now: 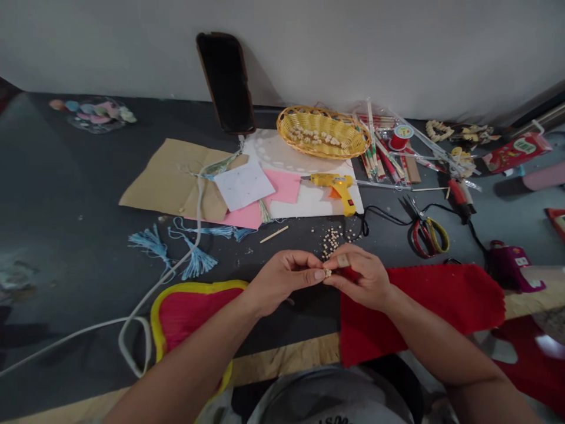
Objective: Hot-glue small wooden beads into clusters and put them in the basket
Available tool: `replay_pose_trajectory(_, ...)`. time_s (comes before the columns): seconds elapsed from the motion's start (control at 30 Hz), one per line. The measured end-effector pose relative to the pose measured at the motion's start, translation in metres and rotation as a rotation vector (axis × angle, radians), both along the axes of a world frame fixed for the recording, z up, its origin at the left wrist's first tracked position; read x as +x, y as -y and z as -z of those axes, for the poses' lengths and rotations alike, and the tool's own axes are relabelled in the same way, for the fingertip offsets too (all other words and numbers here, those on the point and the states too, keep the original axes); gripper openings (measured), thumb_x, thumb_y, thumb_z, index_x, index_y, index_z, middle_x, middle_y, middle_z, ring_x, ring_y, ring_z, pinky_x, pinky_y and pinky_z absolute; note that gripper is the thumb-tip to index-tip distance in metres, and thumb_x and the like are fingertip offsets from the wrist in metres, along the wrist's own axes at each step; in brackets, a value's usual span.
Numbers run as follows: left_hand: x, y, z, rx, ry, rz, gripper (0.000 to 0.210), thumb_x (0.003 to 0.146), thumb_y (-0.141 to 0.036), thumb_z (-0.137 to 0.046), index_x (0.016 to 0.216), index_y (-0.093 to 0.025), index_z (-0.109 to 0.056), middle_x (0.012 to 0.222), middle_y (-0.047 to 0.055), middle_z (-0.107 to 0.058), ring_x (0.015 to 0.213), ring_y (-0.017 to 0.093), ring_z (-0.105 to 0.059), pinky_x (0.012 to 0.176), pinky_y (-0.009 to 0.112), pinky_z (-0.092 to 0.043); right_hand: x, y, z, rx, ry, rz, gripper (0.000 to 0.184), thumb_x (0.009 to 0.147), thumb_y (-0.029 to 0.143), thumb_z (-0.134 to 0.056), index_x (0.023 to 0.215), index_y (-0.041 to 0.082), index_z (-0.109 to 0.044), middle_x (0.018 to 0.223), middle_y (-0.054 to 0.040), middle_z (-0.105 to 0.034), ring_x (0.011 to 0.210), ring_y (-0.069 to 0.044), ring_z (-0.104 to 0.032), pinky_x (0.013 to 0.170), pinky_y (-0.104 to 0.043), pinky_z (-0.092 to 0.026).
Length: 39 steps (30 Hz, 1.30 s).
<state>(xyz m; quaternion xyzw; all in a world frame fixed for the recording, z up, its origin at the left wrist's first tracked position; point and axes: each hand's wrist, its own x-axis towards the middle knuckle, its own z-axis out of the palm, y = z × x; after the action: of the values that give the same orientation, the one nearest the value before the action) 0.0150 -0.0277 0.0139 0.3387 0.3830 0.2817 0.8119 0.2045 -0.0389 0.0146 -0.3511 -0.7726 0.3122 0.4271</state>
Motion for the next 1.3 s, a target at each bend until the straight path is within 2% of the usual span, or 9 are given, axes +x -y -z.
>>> replay_pose_trajectory(0.13,-0.0004,0.0005,0.0006,0.005,-0.005,0.004,0.023,0.065,-0.033,-0.081,0.07,-0.013,-0.07,0.064,-0.002,-0.061,0.06,0.008,-0.047,0.059,0.02,-0.032,0.0004,-0.0002,0.0006,-0.001,-0.002,-0.004,0.014,0.082,0.018,-0.068,0.095,0.017,-0.065,0.08,-0.0053,-0.067,0.074,-0.014,-0.064,0.064,-0.024,-0.055)
replay_pose_trajectory(0.33,-0.0008,-0.0006,-0.0006,-0.011,-0.025,-0.011,0.025,0.062,-0.032,-0.083,0.065,-0.012,-0.068,0.065,0.0,-0.064,0.062,0.009,-0.049,0.061,0.021,-0.034,0.0021,0.0002,-0.0001,-0.037,-0.033,-0.054,0.027,0.081,0.022,-0.07,0.107,0.018,-0.064,0.088,-0.0068,-0.068,0.072,-0.013,-0.063,0.061,-0.023,-0.055)
replay_pose_trajectory(0.5,-0.0008,-0.0013,-0.0009,-0.003,-0.058,-0.002,0.029,0.06,-0.036,-0.083,0.065,-0.012,-0.069,0.056,-0.003,-0.057,0.055,0.008,-0.041,0.054,0.022,-0.027,0.0009,-0.0012,-0.0012,0.018,-0.026,-0.036,0.019,0.083,0.016,-0.067,0.102,0.017,-0.066,0.082,-0.0066,-0.069,0.077,-0.014,-0.065,0.068,-0.024,-0.056)
replay_pose_trajectory(0.83,-0.0003,0.0014,0.0018,0.04,-0.053,-0.019,0.027,0.065,-0.035,-0.08,0.066,-0.012,-0.067,0.057,-0.003,-0.054,0.055,0.007,-0.038,0.054,0.022,-0.024,-0.0009,-0.0024,-0.0002,0.057,-0.034,-0.025,0.013,0.085,0.018,-0.065,0.098,0.016,-0.067,0.078,-0.0065,-0.07,0.073,-0.014,-0.066,0.065,-0.023,-0.057)
replay_pose_trajectory(1.03,0.0017,0.0025,-0.0021,0.047,-0.036,-0.036,0.025,0.066,-0.033,-0.08,0.065,-0.011,-0.068,0.058,-0.003,-0.056,0.056,0.007,-0.039,0.054,0.021,-0.026,-0.0017,-0.0027,0.0015,0.055,-0.034,-0.033,0.012,0.087,0.02,-0.063,0.098,0.017,-0.067,0.078,-0.0062,-0.07,0.072,-0.014,-0.066,0.064,-0.024,-0.057)
replay_pose_trajectory(1.3,0.001,0.0025,0.0004,0.022,-0.008,-0.043,0.022,0.066,-0.031,-0.08,0.065,-0.012,-0.069,0.059,-0.003,-0.059,0.056,0.007,-0.043,0.055,0.02,-0.031,-0.001,-0.0013,-0.0006,0.002,-0.047,-0.025,0.018,0.085,0.019,-0.065,0.102,0.017,-0.067,0.08,-0.0064,-0.071,0.074,-0.014,-0.066,0.067,-0.025,-0.056)
